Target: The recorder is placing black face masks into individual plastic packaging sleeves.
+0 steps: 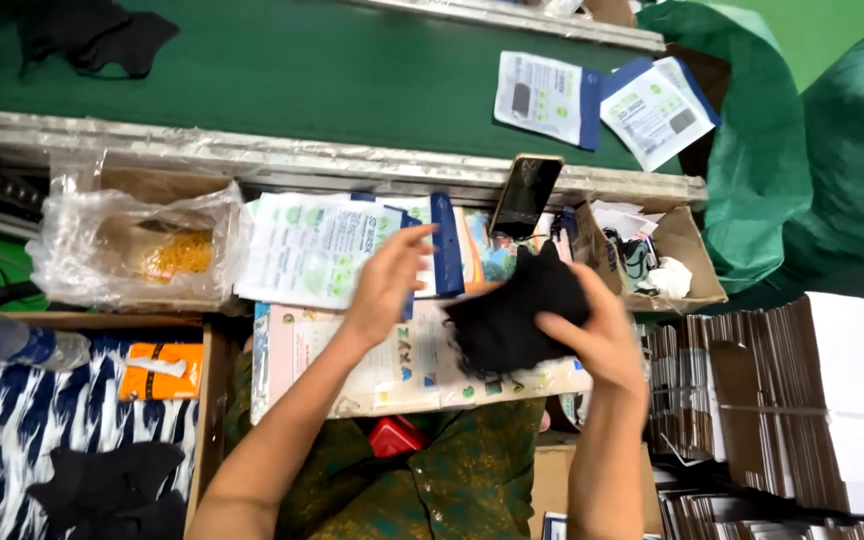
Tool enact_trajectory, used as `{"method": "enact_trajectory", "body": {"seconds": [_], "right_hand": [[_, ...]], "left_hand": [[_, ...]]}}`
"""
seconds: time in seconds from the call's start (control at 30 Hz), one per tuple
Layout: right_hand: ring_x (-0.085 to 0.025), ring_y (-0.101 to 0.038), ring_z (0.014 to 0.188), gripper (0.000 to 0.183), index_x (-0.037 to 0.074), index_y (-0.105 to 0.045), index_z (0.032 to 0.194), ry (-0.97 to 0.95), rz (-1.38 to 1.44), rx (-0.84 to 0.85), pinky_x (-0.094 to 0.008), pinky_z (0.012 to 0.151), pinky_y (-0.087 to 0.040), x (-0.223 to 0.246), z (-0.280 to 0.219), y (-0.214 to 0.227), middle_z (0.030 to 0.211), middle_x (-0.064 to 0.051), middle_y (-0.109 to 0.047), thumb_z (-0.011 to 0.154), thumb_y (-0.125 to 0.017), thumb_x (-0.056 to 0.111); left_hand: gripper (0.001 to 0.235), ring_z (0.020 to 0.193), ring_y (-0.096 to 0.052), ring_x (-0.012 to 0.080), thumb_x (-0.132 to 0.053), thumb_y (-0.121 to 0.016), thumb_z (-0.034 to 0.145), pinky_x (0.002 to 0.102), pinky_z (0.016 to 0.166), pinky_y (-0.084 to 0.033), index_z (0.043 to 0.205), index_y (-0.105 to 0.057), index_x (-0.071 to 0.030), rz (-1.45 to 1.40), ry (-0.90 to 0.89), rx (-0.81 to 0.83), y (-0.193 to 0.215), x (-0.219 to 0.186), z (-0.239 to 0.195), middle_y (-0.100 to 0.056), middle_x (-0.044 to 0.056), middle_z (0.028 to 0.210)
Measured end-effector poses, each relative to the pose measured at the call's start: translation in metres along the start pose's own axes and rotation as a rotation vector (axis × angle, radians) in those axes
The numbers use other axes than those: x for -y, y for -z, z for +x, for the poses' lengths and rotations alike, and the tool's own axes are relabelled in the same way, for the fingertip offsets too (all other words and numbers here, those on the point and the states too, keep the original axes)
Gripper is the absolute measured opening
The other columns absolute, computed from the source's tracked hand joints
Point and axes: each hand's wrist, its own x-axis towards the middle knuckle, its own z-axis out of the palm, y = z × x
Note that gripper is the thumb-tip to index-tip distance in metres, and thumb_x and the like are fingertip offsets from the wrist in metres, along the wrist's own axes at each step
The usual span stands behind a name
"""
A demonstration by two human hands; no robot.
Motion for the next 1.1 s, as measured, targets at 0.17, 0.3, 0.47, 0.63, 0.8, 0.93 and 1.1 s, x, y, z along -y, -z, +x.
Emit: {"method": "enact_trajectory", "body": {"seconds": [0.17, 0.3, 0.47, 0.63, 0.8, 0.93, 1.1], "right_hand": [[-0.019, -0.062, 0.111, 0.05, -0.001, -0.057, 0.137, 0.148, -0.066, -0.508, -0.034, 0.1, -0.051, -0.057, -0.01, 0.012, 0.123, -0.008, -0.066, 0.09, -0.074, 0.001], [-0.02, -0.061, 0.113, 0.04, -0.001, -0.056, 0.139, 0.175, -0.246, -0.733, -0.036, 0.101, -0.052, -0.066, -0.019, -0.02, 0.126, -0.01, -0.066, 0.103, -0.071, -0.001], [-0.02, -0.061, 0.119, 0.06, 0.002, -0.047, 0.147, 0.072, 0.556, -0.618, -0.035, 0.105, -0.049, -0.082, -0.022, -0.064, 0.133, -0.008, -0.063, 0.092, -0.072, 0.004], [-0.027, -0.05, 0.132, 0.08, -0.001, -0.042, 0.15, 0.242, -0.133, -0.563, -0.039, 0.113, -0.04, -0.045, -0.029, -0.044, 0.143, -0.014, -0.052, 0.084, -0.084, 0.009], [-0.043, -0.049, 0.124, 0.098, 0.0, -0.052, 0.135, 0.446, -0.869, -0.427, -0.045, 0.106, -0.039, -0.066, -0.033, -0.021, 0.133, -0.028, -0.052, 0.049, -0.093, 0.024], [-0.032, -0.065, 0.12, 0.064, 0.008, -0.068, 0.125, 0.22, -0.598, -0.095, -0.037, 0.103, -0.05, -0.165, -0.031, -0.004, 0.125, -0.014, -0.069, 0.066, -0.092, 0.017], [-0.032, -0.066, 0.097, 0.068, 0.01, -0.066, 0.134, -0.095, -0.549, -0.177, -0.038, 0.089, -0.053, -0.113, -0.034, -0.021, 0.113, -0.013, -0.072, 0.069, -0.085, 0.015]], "left_hand": [[0.052, 0.105, -0.06, 0.0215, -0.028, -0.06, 0.105, 0.036, 0.089, -0.053, 0.147, -0.052, 0.002, -0.389, 0.119, -0.115, -0.018, 0.093, -0.03, -0.064, 0.016, 0.121], [0.074, 0.138, -0.047, 0.0214, -0.023, -0.073, 0.093, 0.035, 0.109, -0.043, 0.154, -0.035, -0.002, -0.329, 0.17, 0.093, -0.067, 0.118, -0.039, -0.047, 0.01, 0.152], [0.051, 0.109, -0.069, 0.0201, -0.013, -0.088, 0.085, 0.034, 0.094, -0.058, 0.128, -0.068, 0.006, -0.314, 0.041, -0.014, -0.101, 0.092, -0.041, -0.074, 0.016, 0.124], [0.036, 0.103, -0.075, 0.0171, -0.017, -0.081, 0.094, 0.03, 0.09, -0.059, 0.123, -0.075, 0.003, -0.132, 0.118, -0.025, -0.078, 0.1, -0.042, -0.081, 0.013, 0.116], [0.077, 0.114, -0.073, 0.0256, -0.023, -0.08, 0.085, 0.036, 0.09, -0.057, 0.152, -0.045, -0.004, 0.119, -0.217, 0.205, -0.062, 0.048, -0.04, -0.069, 0.017, 0.13], [0.097, 0.107, -0.072, 0.0352, -0.032, -0.09, 0.07, 0.042, 0.088, -0.059, 0.153, -0.045, -0.012, 0.446, -0.096, 0.161, -0.064, 0.087, -0.037, -0.076, 0.014, 0.12], [0.101, 0.109, -0.074, 0.0336, -0.035, -0.091, 0.077, 0.04, 0.091, -0.06, 0.159, -0.037, -0.013, 0.411, -0.143, 0.154, -0.061, 0.074, -0.048, -0.075, 0.011, 0.124]]}}
